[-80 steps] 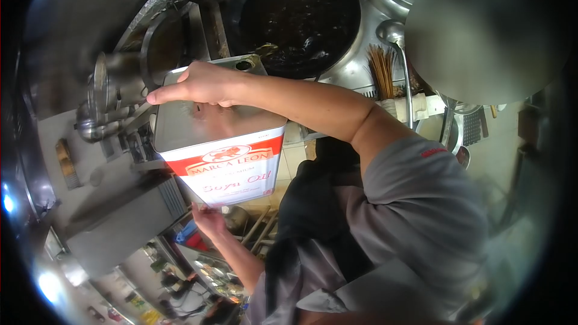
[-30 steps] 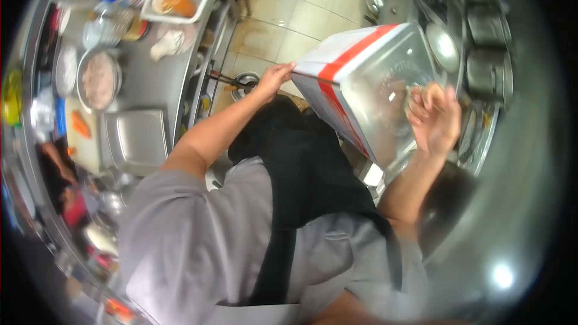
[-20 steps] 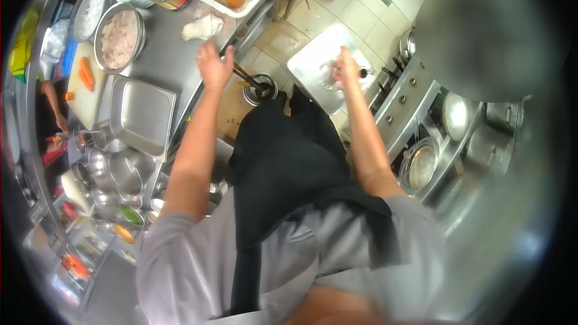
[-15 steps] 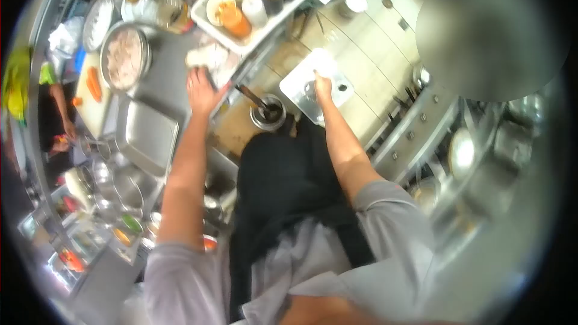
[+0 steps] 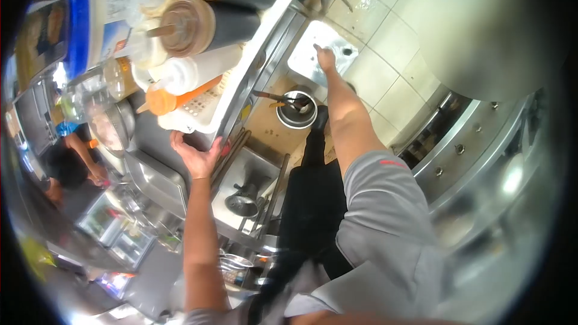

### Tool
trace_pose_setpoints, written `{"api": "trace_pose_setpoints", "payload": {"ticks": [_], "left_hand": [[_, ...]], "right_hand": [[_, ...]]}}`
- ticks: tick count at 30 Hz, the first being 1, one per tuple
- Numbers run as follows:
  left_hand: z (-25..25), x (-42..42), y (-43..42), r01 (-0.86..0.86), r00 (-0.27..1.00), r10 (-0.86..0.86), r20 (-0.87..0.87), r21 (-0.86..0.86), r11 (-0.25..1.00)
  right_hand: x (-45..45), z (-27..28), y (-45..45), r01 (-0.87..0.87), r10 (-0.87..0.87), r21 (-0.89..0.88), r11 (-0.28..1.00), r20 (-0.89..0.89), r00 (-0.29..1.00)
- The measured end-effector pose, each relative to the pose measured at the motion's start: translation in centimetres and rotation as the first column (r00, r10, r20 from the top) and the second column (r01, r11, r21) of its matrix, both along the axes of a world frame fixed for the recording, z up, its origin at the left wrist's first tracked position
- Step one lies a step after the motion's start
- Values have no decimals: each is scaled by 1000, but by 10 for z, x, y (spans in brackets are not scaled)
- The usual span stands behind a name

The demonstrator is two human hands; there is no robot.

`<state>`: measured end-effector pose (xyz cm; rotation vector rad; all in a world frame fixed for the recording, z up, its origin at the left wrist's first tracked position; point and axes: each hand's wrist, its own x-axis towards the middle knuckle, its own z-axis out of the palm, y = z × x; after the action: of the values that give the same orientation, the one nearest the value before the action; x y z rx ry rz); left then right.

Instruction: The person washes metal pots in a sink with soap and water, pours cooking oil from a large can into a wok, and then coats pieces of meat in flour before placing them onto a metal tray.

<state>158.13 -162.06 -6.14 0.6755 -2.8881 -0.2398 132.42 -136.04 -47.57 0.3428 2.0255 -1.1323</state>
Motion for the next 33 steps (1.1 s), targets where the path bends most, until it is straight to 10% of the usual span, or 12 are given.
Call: {"api": "trace_pose_setpoints", "payload": {"ticks": [2, 4, 7, 10, 12, 15, 22, 24, 33], "left_hand": [[-2, 1, -2, 38, 999, -37, 29, -35, 999], [-4, 5, -3, -6, 1000, 6, 2, 30, 1000], [-6, 18, -6, -88, 996, 92, -18, 153, 984], [-23, 26, -11, -12, 995, 16, -96, 49, 999], [-21, 42, -27, 4, 999, 0, 54, -75, 997], [-25, 33, -22, -23, 995, 31, -92, 82, 996], [-14, 21, -9, -36, 999, 35, 19, 53, 998], [-13, 19, -8, -3, 1000, 3, 13, 58, 998], [-11, 14, -3, -59, 998, 63, -28, 109, 992]], "right_hand": [[8, -46, -18, 19, -15, 24, 1000, -162, 987], [-5, -11, -16, 129, -124, -126, 984, 51, 991], [48, 43, -26, -44, 141, 172, 984, -611, 779], [135, 97, 11, -371, 358, 38, 928, -373, 856], [188, 15, 28, -715, 716, -75, 696, 149, 682], [268, -121, 64, -520, 460, 223, 824, 272, 845], [286, -248, 21, -304, 336, 287, 908, -67, 940], [247, -193, 28, -579, 551, 76, 812, 226, 803], [210, -49, 97, -708, 696, 100, 699, 135, 705]]}}
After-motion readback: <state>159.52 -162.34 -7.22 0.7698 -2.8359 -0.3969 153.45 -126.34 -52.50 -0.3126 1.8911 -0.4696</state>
